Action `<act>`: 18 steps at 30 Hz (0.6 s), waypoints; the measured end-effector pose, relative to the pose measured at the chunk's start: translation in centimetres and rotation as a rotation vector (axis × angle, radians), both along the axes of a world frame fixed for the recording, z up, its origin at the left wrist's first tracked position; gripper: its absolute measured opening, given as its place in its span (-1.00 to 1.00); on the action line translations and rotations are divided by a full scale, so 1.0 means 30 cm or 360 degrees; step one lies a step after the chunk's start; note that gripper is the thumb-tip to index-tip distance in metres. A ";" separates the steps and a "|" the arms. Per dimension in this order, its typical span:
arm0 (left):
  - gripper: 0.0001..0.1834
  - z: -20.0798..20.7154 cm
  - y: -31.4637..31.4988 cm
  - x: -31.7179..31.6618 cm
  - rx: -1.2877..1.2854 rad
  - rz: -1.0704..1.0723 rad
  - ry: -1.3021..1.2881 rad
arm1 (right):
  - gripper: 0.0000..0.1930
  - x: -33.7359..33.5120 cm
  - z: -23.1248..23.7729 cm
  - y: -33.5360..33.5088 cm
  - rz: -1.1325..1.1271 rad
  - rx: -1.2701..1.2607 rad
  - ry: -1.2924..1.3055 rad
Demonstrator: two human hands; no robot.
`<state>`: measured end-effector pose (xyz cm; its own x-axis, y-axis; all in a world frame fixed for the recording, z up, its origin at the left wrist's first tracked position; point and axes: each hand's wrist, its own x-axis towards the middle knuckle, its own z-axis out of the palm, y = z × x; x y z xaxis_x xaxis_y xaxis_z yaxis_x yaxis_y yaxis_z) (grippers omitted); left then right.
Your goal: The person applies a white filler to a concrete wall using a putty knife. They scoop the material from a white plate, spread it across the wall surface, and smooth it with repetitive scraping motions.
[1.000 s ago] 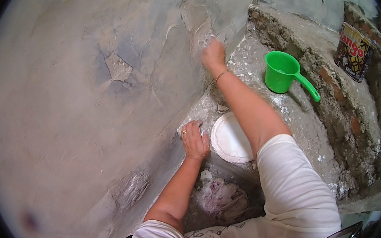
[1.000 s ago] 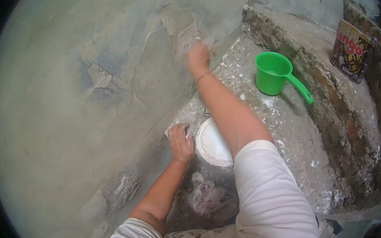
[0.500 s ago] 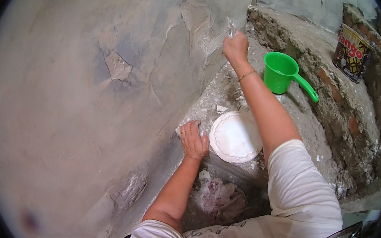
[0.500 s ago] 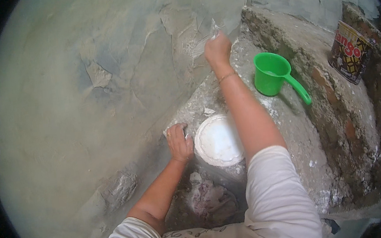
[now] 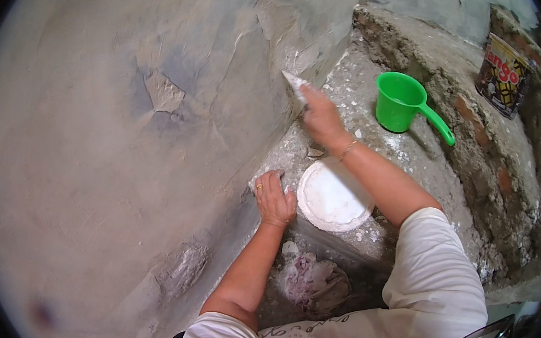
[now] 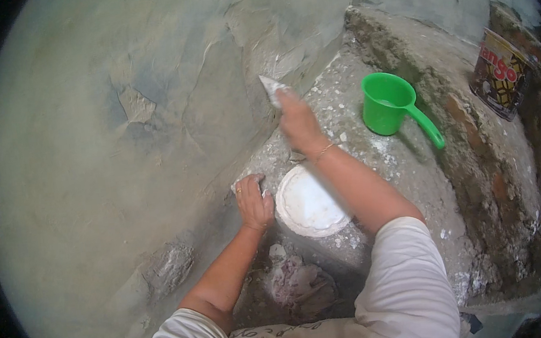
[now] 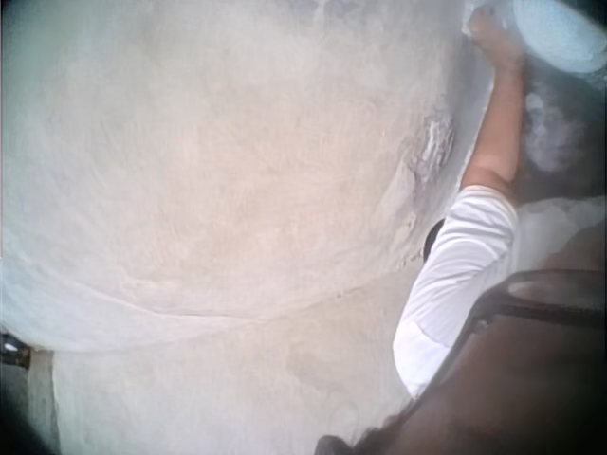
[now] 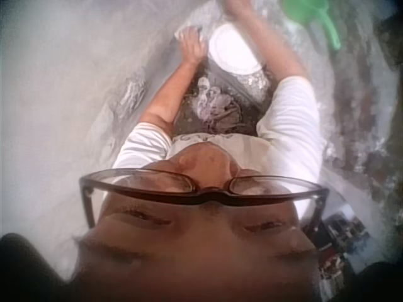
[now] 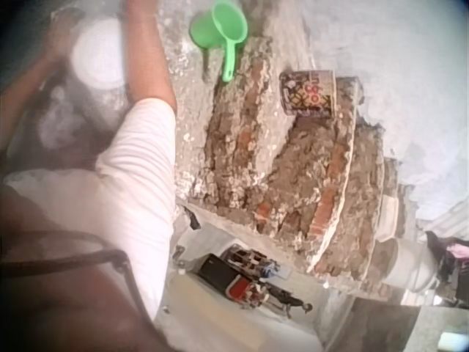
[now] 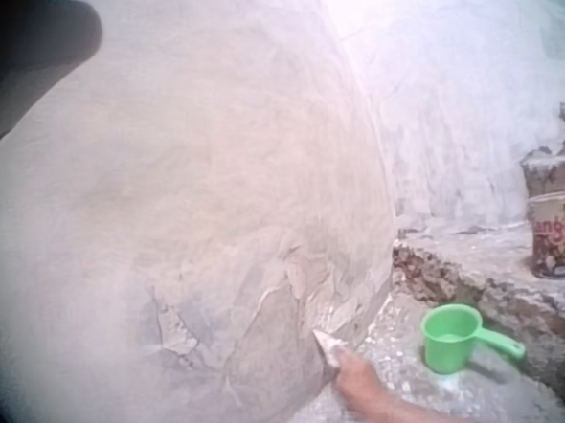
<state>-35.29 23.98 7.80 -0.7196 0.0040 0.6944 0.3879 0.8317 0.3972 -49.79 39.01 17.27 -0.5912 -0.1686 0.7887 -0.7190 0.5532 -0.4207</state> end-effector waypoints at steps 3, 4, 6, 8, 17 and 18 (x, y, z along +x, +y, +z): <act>-0.51 -0.003 0.010 -0.002 0.0015 -0.0006 0.0000 | -0.53 -0.065 0.101 0.095 -0.0131 -0.0184 0.0134; -0.51 -0.003 0.002 0.002 0.0024 0.0003 -0.0005 | -0.54 -0.103 0.138 0.091 -0.0194 -0.0253 0.0193; -0.51 -0.002 0.004 -0.002 0.0031 0.0003 -0.0004 | -0.54 -0.186 0.203 0.088 -0.0266 -0.0324 0.0259; -0.51 -0.003 0.003 -0.006 0.0007 -0.0003 -0.0010 | -0.55 -0.247 0.238 0.061 -0.0367 -0.0445 0.0413; -0.52 -0.001 0.003 -0.002 0.0014 -0.0018 0.0046 | -0.55 -0.083 -0.121 -0.029 -0.0173 0.0009 0.0035; -0.52 -0.001 0.005 -0.001 0.0021 -0.0021 0.0042 | -0.53 -0.070 -0.134 0.000 -0.0146 0.0057 0.0090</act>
<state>-35.30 24.15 7.78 -0.7009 0.0038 0.7133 0.4091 0.8213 0.3976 -51.89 38.99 13.26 -0.5599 -0.1441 0.8159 -0.6866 0.6318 -0.3596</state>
